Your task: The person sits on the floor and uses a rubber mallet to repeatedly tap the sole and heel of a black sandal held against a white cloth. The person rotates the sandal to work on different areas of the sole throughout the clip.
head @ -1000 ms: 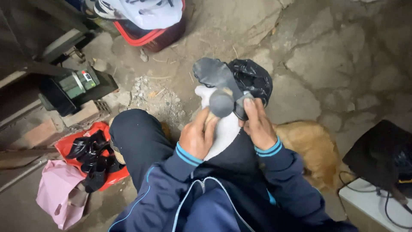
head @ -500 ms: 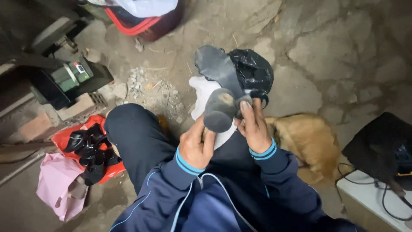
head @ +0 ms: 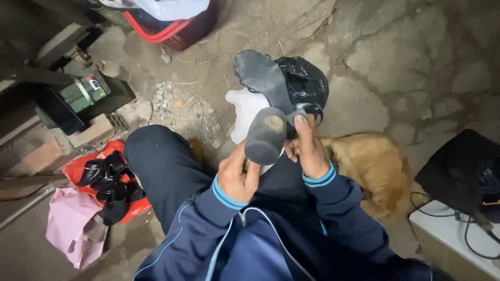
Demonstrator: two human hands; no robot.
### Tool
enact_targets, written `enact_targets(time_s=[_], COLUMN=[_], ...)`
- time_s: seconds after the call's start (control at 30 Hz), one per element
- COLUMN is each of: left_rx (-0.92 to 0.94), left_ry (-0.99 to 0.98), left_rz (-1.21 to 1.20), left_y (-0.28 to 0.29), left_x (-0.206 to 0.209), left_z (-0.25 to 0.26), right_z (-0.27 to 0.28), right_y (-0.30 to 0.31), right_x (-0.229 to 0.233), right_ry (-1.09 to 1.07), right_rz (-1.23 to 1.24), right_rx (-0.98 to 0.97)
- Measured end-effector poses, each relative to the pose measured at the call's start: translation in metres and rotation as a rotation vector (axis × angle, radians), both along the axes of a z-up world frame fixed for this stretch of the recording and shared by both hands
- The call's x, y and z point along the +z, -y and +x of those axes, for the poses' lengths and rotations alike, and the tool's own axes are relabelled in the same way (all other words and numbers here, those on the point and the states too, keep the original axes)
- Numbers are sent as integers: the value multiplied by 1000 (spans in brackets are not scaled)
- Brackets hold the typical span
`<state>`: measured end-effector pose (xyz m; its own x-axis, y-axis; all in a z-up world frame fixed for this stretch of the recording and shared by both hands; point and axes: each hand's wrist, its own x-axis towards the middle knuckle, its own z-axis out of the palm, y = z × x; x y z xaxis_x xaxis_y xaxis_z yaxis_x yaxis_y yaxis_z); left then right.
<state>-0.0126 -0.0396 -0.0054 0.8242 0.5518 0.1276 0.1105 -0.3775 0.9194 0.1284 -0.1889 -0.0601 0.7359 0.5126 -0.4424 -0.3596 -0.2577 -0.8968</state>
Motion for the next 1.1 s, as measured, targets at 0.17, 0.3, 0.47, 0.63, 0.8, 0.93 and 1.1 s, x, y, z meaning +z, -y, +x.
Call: enact_targets(time_s=[0.17, 0.3, 0.47, 0.63, 0.8, 0.93, 1.1], left_rx=[-28, -13, -143, -199, -160, -94, -50], left_ry=[-9, -83, -264, -344, -314, -284, -277], left_rz=[-11, -20, 38, 56, -35, -135, -177], left_y=[-18, -8, 10, 8, 6, 8, 2], left_x=[-31, -21, -23, -53, -50, -69, -65], left_z=[3, -13, -12, -11, -5, -3, 12], right_z=[12, 18, 45, 55, 43, 44, 74], right_y=[-22, -14, -17, -42, -68, -74, -96], right_x=[30, -2, 28, 35, 3, 7, 18], right_ry=[80, -20, -6, -195, 242, 436, 313], right_rz=[19, 79, 227, 203, 134, -22, 70], right_rx=[19, -277, -618, -571, -551, -371, -307])
